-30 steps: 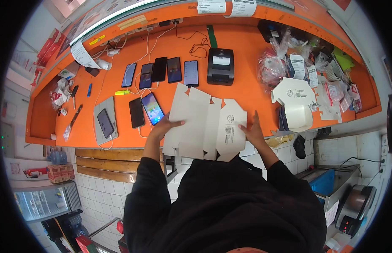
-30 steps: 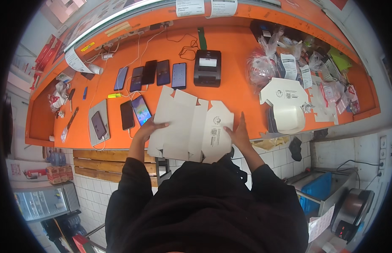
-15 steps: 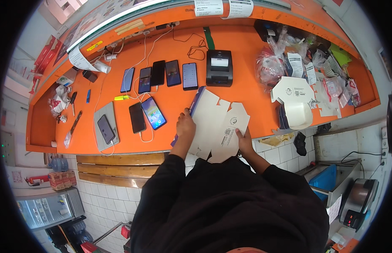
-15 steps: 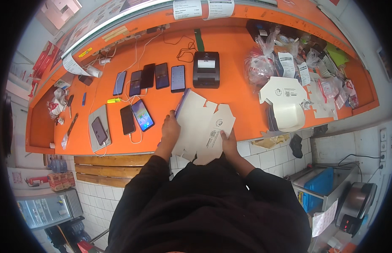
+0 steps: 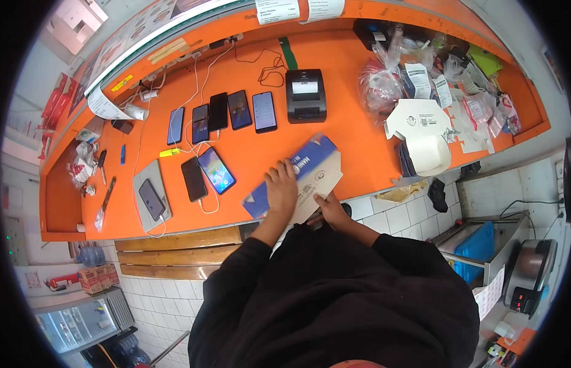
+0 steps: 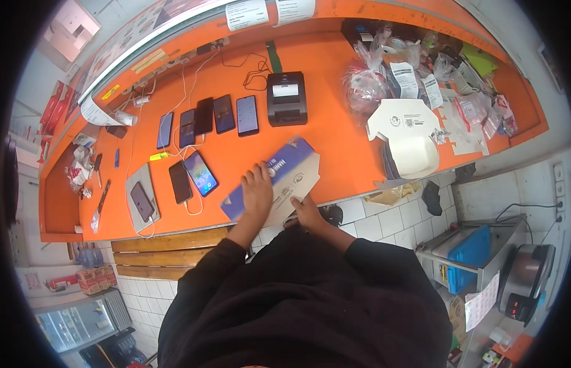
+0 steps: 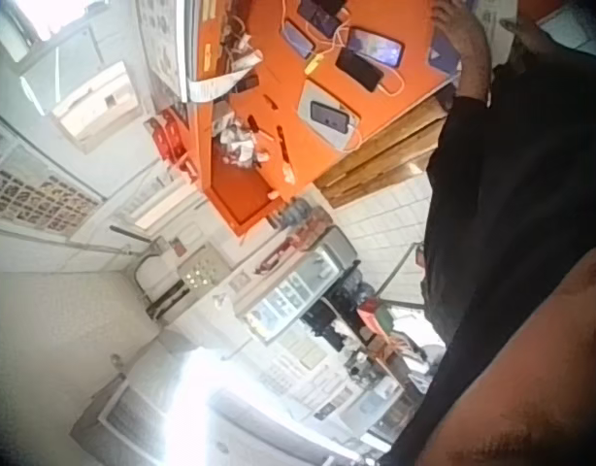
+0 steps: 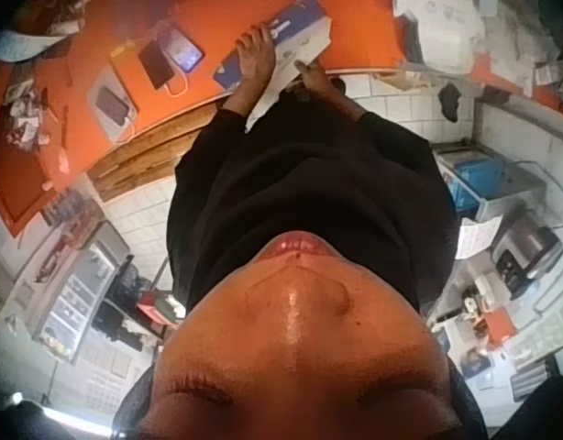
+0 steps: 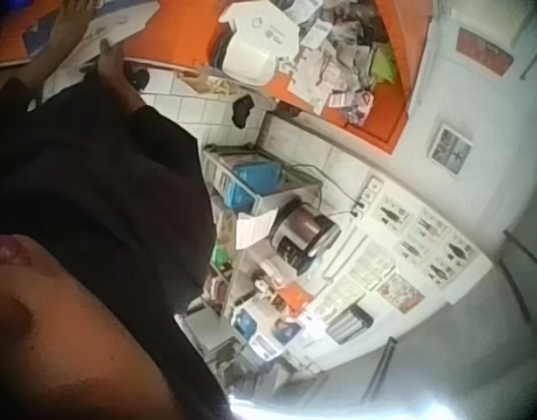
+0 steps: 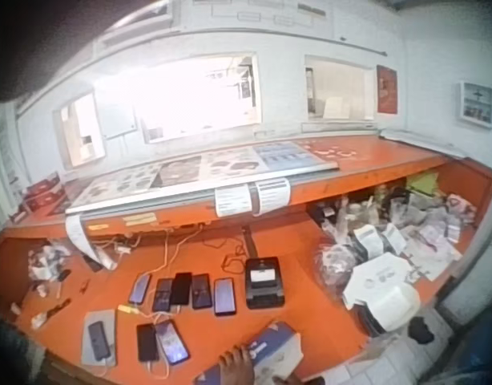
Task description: The person assembles several cardboard food boxes by hand on a counter, folding the flaps and sides of each flat sheet to form a container shape.
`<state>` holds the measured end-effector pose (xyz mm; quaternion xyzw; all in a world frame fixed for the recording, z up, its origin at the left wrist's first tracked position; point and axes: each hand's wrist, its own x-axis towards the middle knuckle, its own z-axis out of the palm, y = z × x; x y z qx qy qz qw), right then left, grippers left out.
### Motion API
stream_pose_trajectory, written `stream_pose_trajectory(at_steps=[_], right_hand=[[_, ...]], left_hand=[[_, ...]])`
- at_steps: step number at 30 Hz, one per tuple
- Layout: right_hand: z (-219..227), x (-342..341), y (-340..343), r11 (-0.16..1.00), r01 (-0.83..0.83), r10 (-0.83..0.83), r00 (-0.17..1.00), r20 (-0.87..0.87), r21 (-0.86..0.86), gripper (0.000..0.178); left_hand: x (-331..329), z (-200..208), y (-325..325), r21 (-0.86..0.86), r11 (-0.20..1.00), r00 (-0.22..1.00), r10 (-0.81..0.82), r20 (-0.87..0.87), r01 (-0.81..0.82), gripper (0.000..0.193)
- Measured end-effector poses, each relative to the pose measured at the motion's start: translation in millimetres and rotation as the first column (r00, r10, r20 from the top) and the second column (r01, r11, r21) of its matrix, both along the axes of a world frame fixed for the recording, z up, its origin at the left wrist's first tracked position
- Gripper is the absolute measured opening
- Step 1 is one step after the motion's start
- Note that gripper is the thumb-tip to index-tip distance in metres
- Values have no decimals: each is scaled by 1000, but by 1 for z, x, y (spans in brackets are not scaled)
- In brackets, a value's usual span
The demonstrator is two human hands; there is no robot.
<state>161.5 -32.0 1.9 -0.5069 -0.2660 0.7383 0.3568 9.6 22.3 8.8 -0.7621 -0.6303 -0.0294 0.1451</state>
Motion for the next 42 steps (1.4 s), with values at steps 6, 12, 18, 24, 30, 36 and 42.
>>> stream_pose_trajectory(at_steps=[6,12,18,24,30,36,42], right_hand=[[-80,6,-6,708,-221,-83,917,389,671,50],[-5,-1,0,993,79,-88,989,120,83,44],[31,33,29,845,-39,-338,735,588,534,57],[83,7,17,301,-739,-119,598,792,603,70],[-16,-22,8,-43,-976,367,184,912,214,57],[-62,-37,6,-165,-828,8,543,840,537,39],[-28,-45,30,128,-882,227,471,852,454,23]], left_hand=[[29,-14,-42,-311,942,973,-61,221,129,56],[-25,72,8,-517,856,917,189,351,21,49],[-89,139,-8,-281,960,293,273,916,-17,34],[-109,73,-25,-478,878,-262,457,850,-19,43],[-113,13,-39,-542,840,-335,522,785,39,49],[-135,-24,-43,-389,913,-170,367,915,-124,54],[-120,46,-80,-50,974,688,192,700,-220,64]])
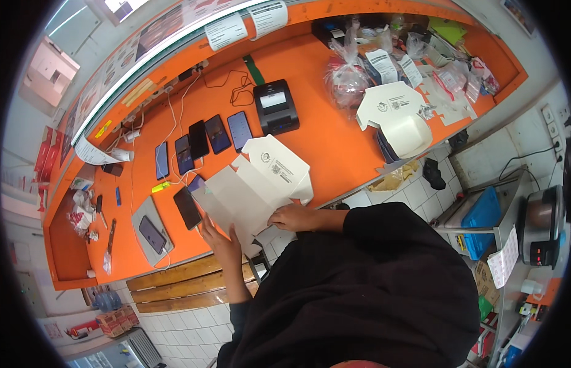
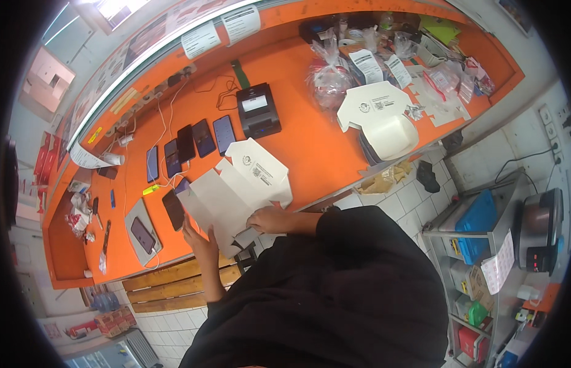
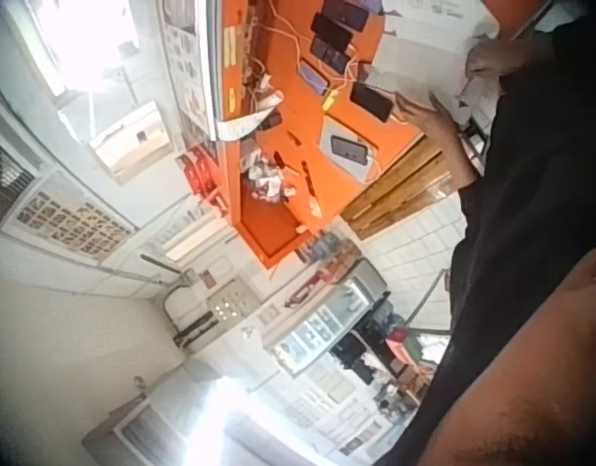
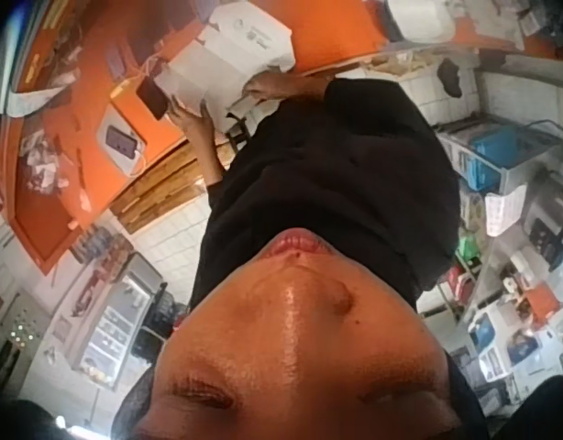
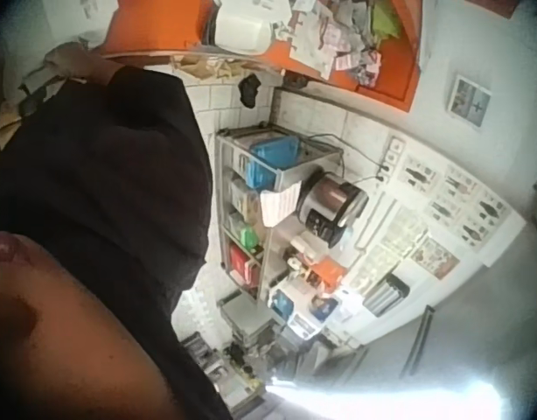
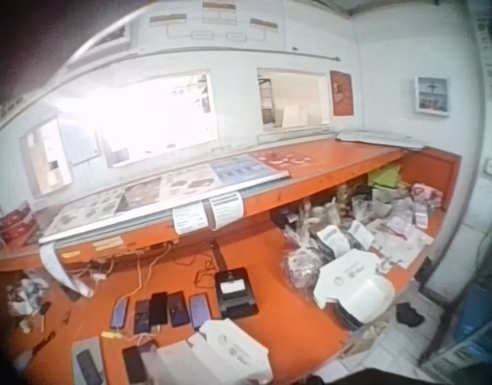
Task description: The person assembles several cardboard food boxes by hand on a counter, folding the flaps and sides of each flat sheet to form a container shape.
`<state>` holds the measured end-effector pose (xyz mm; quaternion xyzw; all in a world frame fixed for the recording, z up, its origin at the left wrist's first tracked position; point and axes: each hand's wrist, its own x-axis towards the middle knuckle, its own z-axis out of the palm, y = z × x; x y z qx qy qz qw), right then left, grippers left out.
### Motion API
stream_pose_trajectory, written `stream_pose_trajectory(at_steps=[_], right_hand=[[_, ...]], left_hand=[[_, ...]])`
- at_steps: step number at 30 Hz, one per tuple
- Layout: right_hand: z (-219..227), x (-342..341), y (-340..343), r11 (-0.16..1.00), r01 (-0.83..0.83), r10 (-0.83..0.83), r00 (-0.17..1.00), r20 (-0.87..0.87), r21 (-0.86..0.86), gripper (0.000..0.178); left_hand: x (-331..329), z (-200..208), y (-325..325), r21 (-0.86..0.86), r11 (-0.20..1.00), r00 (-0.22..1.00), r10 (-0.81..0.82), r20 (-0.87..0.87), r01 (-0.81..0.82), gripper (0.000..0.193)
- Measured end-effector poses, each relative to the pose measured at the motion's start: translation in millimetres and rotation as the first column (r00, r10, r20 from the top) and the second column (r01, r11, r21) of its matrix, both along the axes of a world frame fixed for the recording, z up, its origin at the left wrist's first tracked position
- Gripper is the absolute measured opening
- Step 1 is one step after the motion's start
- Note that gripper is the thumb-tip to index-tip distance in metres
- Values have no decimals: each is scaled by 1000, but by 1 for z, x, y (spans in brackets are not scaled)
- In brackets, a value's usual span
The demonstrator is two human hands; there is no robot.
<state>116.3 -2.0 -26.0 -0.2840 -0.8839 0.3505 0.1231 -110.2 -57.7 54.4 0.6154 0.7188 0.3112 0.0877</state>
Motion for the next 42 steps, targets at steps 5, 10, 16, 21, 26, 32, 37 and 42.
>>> stream_pose_trajectory(at_steps=[5,10,16,21,26,32,37,42], right_hand=[[7,-5,14,988,4,-20,994,-104,-155,15],[17,-15,17,971,-80,54,991,-119,-227,13],[21,-29,34,869,-287,285,956,-68,-402,18],[17,-32,46,882,-256,257,965,-51,-395,21],[14,-35,43,782,-347,348,932,-100,-517,29],[7,-35,46,664,-387,366,914,-173,-640,32],[23,-32,42,961,-60,31,993,-111,-269,23],[79,-34,37,969,120,-192,916,-353,-216,21]], left_hand=[[-4,11,-58,-464,784,839,-526,-142,413,66],[-30,-16,-67,-301,865,904,-428,-25,401,33],[-33,-18,-62,-230,926,938,-330,-108,299,10],[-31,-1,-56,-272,940,977,-181,109,205,3],[-34,1,-55,-265,939,956,-151,253,219,6],[-42,6,-53,-267,910,901,-200,385,317,7],[-36,24,-59,-153,934,943,-303,136,322,45],[-47,5,-56,-47,993,678,-42,734,112,17]])
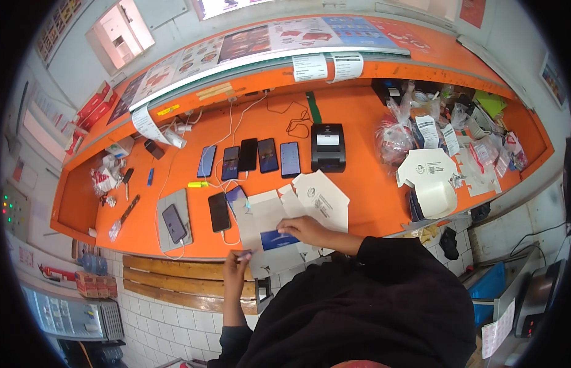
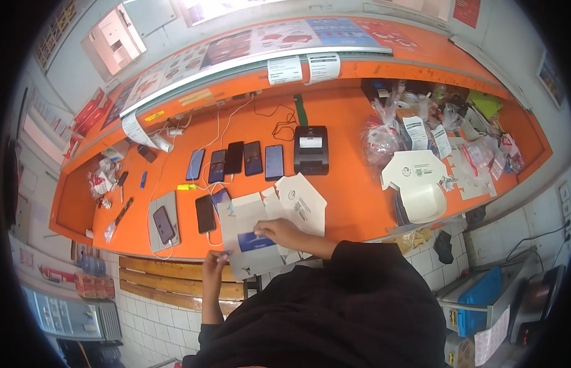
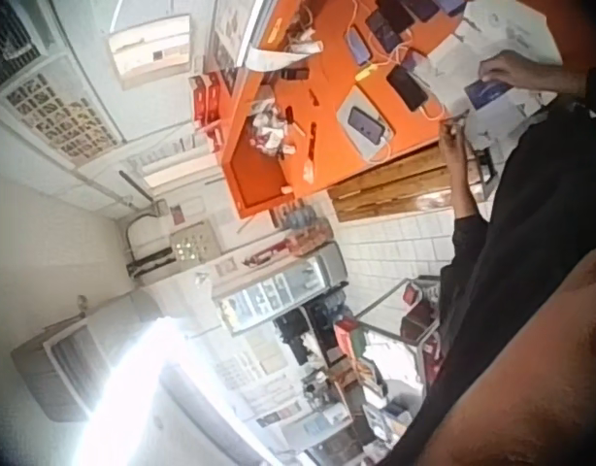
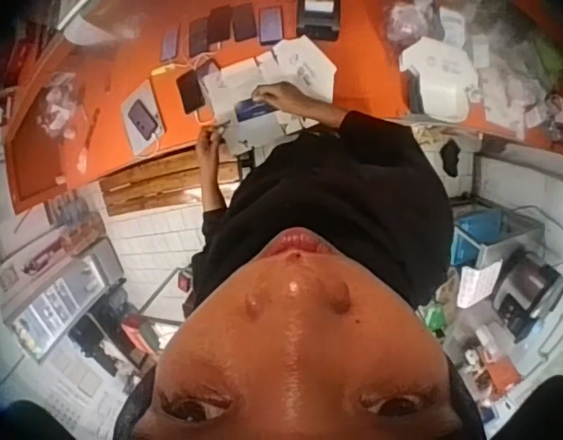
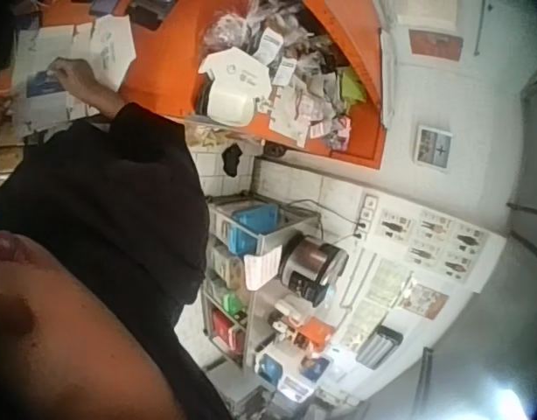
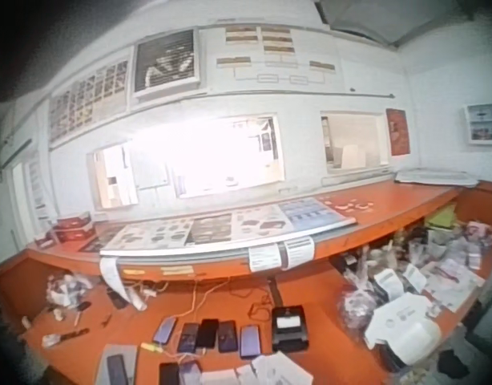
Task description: The person assembles several cardboard food boxes by hand on a counter, folding the flaps and sides of each flat sheet to form a container shape.
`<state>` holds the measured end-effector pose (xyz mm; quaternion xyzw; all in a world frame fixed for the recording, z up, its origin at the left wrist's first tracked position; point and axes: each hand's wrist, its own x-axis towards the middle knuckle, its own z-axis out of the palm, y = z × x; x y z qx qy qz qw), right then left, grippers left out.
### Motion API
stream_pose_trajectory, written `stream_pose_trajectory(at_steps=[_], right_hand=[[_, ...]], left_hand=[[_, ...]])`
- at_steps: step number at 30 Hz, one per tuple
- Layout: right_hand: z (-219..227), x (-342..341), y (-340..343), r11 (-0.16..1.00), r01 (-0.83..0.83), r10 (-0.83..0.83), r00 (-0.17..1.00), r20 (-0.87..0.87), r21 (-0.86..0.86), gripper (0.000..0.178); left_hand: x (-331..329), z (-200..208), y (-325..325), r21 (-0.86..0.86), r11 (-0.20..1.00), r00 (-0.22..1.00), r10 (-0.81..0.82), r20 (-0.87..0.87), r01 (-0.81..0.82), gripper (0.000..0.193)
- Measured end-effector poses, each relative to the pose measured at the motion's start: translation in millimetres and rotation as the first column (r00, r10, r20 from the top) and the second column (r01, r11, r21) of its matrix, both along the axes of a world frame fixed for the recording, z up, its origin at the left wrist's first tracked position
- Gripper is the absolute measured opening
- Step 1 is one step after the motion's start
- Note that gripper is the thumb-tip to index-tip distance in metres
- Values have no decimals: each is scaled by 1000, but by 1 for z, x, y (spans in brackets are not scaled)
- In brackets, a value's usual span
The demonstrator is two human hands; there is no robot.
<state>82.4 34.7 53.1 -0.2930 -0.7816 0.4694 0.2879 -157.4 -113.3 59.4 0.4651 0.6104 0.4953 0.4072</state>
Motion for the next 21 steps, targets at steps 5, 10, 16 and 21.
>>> stream_pose_trajectory(at_steps=[5,10,16,21], right_hand=[[87,3,-5,993,-114,104,973,205,38,23],[132,11,-16,962,-252,208,923,324,102,22],[183,36,-17,912,-411,379,848,370,8,35],[180,86,0,836,-339,183,913,364,432,40]], left_hand=[[25,49,20,154,985,990,94,-105,-77,16],[49,128,18,122,951,853,-194,-484,285,24],[45,148,14,86,924,888,-329,-321,373,30],[47,158,16,117,964,967,-225,-123,239,30]])
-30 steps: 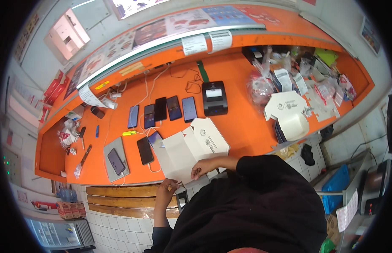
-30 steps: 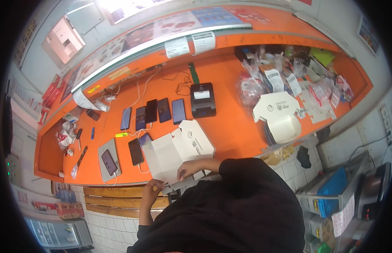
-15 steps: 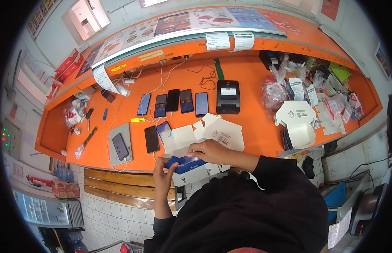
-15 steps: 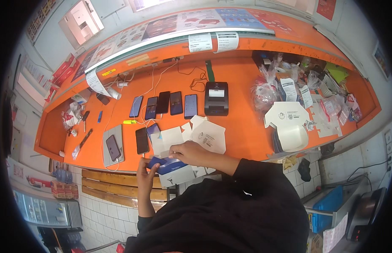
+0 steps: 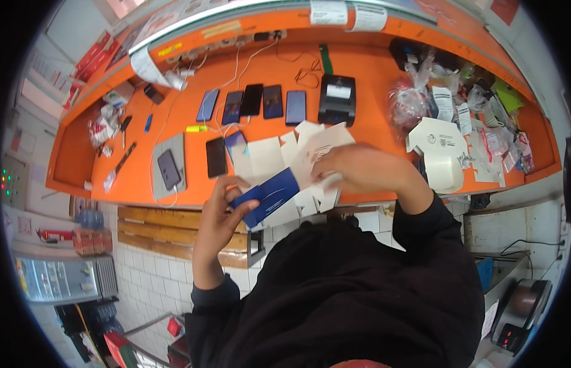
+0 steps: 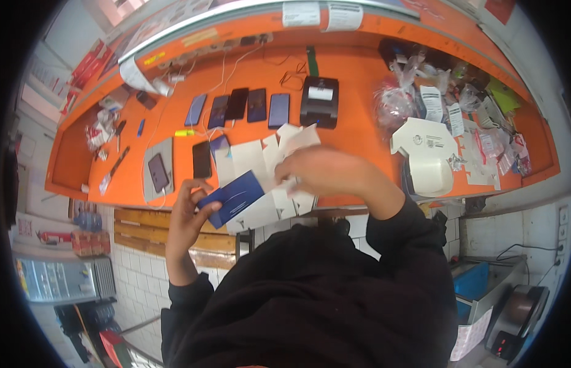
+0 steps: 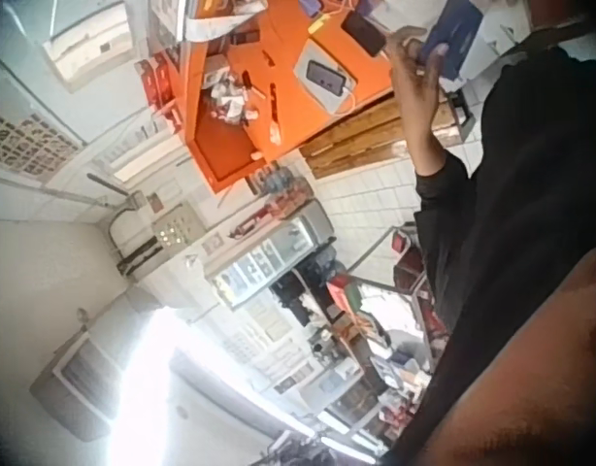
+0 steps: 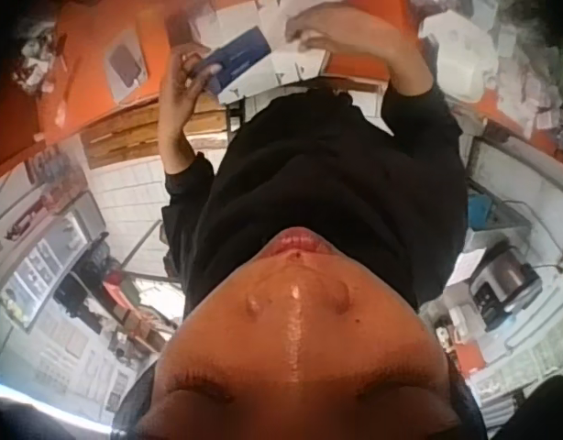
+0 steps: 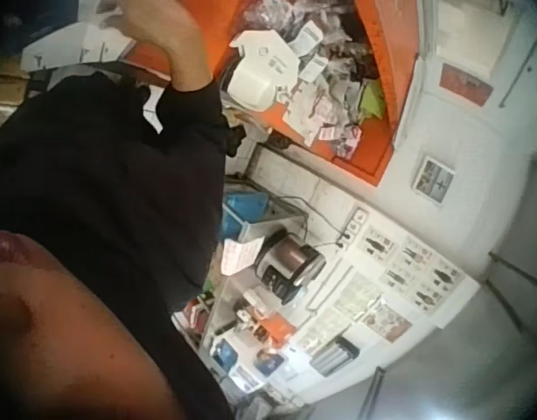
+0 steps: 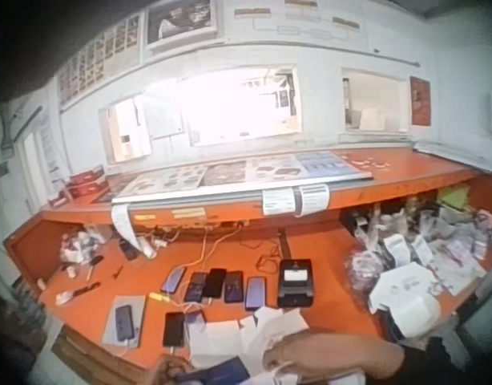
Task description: The person assembles several cardboard food boxes by hand on a counter, folding the flaps and sides of each flat sheet to form a container shape.
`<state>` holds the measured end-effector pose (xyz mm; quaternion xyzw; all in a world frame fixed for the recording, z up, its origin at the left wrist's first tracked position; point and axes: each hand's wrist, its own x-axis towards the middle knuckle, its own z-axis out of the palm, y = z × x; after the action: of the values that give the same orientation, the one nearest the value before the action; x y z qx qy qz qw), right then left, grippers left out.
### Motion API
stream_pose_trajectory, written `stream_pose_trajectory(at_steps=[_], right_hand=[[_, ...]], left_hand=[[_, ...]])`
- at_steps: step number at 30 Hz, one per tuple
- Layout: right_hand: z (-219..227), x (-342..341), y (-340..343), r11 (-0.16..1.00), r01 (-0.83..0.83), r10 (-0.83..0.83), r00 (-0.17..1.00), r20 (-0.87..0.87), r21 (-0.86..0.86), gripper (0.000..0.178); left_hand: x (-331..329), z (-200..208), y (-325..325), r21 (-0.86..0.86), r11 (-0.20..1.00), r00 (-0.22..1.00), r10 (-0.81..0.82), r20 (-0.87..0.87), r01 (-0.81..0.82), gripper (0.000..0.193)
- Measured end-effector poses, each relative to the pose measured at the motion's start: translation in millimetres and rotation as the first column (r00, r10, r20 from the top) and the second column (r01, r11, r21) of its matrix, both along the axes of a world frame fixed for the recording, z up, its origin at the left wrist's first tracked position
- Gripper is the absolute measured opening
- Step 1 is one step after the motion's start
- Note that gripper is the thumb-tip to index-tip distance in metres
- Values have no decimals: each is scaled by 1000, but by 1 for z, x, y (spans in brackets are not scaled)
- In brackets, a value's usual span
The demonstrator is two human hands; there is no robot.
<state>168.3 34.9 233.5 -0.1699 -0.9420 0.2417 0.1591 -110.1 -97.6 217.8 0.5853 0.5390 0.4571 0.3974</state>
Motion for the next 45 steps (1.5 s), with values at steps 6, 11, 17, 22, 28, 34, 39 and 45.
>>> stream_pose_trajectory(at_steps=[6,11,17,22,28,34,39,45], right_hand=[[8,-10,-8,920,356,-354,934,38,-162,18],[2,-19,-22,965,261,-262,962,-70,-21,14],[5,-20,-22,999,43,-33,960,-279,30,20],[17,-23,-33,957,159,-227,929,-290,-242,56],[13,-28,-50,994,0,-34,954,-298,-112,75],[-21,-21,-29,891,61,-307,812,-496,-451,74],[-79,8,-3,463,-25,-446,857,-257,-886,78],[-86,-27,-27,838,74,-214,956,-202,-540,71]], left_hand=[[22,18,4,-136,990,945,-64,-321,21,26],[44,24,8,-92,986,903,-164,-397,139,28],[52,36,5,-43,981,925,-193,-328,189,31],[43,34,4,-128,991,975,-19,220,48,41],[33,27,-1,-53,998,943,-20,332,40,48],[10,-6,-3,410,798,754,577,-313,-441,78],[-14,-30,-32,-229,924,802,381,461,-307,75],[2,-34,-25,-307,935,902,-28,432,176,51]])
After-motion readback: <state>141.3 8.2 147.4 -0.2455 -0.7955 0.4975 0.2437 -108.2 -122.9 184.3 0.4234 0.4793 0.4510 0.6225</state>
